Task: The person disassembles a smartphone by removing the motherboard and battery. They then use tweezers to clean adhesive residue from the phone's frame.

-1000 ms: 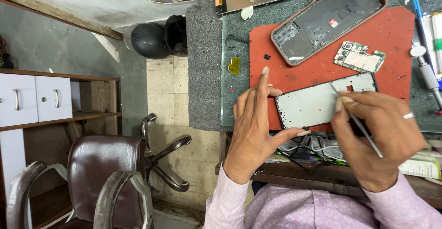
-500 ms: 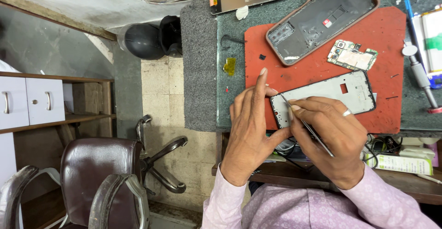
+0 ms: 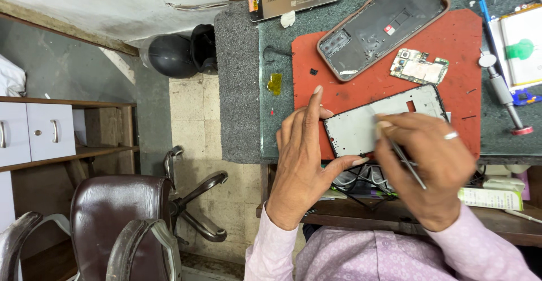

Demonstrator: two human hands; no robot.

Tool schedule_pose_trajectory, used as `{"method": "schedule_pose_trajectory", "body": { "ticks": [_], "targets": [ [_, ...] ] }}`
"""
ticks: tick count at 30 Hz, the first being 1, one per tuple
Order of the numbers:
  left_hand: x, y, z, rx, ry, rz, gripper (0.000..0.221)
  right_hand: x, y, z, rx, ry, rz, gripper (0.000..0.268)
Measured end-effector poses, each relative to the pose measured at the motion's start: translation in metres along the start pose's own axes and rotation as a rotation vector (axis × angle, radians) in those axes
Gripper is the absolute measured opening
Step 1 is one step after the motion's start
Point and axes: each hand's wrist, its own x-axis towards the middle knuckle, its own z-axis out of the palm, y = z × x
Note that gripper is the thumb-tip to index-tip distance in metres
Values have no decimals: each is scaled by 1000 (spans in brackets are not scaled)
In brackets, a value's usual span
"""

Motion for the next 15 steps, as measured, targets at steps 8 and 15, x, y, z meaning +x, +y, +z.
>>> {"method": "schedule_pose_trajectory", "body": {
  "ticks": [8,15],
  "targets": [
    [6,10,-5,54,-11,9,118,-1,9,-18,46,-1,3,15],
    [18,34,-9,121,127,140,51,-2,23,-41,-217,-43,-53,29]
  ]
}}
